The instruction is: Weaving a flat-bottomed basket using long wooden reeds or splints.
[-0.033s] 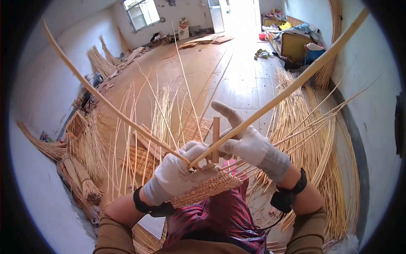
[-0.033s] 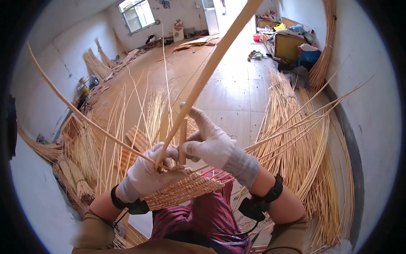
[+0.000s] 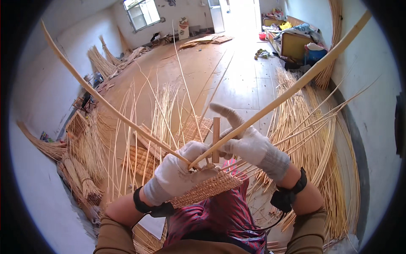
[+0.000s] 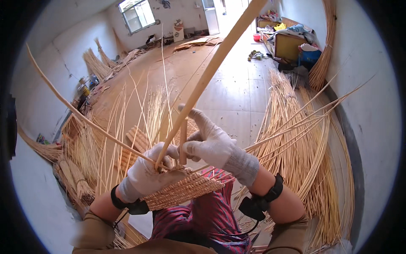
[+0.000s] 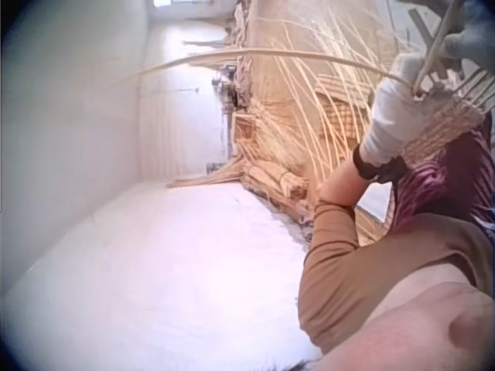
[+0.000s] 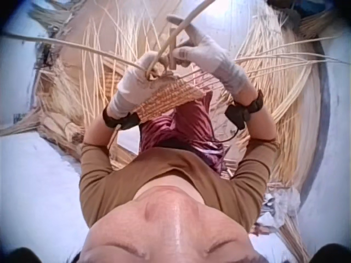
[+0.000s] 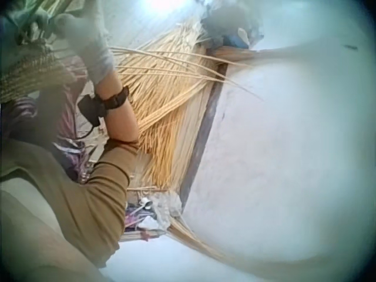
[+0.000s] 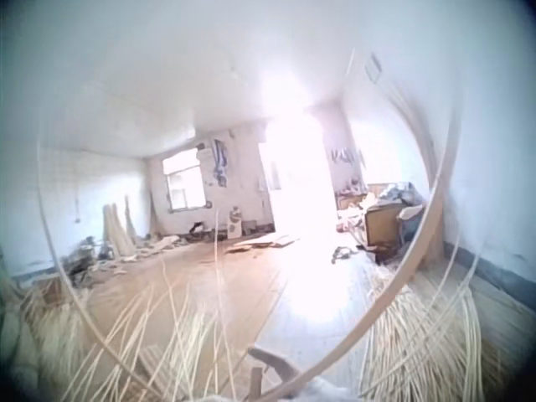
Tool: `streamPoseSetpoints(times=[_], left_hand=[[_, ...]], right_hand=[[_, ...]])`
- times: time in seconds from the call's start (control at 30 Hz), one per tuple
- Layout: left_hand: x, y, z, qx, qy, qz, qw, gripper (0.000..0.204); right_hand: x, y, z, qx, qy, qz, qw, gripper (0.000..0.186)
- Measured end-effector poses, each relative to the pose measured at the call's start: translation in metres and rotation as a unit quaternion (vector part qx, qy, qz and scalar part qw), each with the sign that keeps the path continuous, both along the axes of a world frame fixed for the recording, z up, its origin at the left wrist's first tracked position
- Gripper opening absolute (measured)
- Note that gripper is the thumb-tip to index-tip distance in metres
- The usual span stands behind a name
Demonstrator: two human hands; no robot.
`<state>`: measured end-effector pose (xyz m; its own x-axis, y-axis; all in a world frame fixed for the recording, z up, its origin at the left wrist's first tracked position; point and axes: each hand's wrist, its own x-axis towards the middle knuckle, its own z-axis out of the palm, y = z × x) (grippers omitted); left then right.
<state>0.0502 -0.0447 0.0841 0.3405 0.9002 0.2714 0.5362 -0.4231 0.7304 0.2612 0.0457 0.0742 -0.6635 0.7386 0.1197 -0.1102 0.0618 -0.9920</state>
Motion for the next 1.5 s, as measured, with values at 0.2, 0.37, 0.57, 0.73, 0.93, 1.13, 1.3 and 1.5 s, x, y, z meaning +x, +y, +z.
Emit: streamPoseSetpoints(times=[0.2,0.37,0.57,0.73,0.93,1.13,1.3,1.5], left_hand=[[-0.002,0.001,0.004,-0.021,-0.032,-0.028,0.999,0.043],[-0.006,0.004,0.000,-0.003,-0.008,-0.029,1.000,0.046],[-0.006,0.008,0.005,0.024,0.042,-0.059,0.997,0.044],[-0.002,0.007,0.004,0.014,0.038,-0.014,0.999,0.045],[-0.007,0.007,-0.002,0.015,0.045,0.011,0.999,0.044],[-0.007,0.018,-0.010,0.045,0.028,0.015,0.998,0.044],[-0.011,0.019,-0.012,0.079,0.072,0.021,0.994,0.047],[-0.012,0.032,-0.005,0.056,0.040,-0.095,0.993,0.038]], right_hand=[[-0.005,0.006,-0.010,0.021,-0.026,0.037,0.999,0.074],[-0.007,0.016,-0.017,0.023,-0.011,0.060,0.998,0.062],[-0.008,0.019,-0.007,0.033,-0.067,0.079,0.994,0.050],[-0.018,0.016,-0.030,0.224,-0.047,-0.087,0.970,0.054],[-0.036,-0.046,0.028,0.126,0.402,-0.033,0.906,0.063],[-0.025,-0.033,-0.064,0.008,0.480,-0.231,0.846,0.045],[-0.026,-0.038,-0.060,-0.077,0.515,-0.239,0.820,0.033],[-0.023,-0.040,-0.063,-0.076,0.515,-0.228,0.823,0.032]])
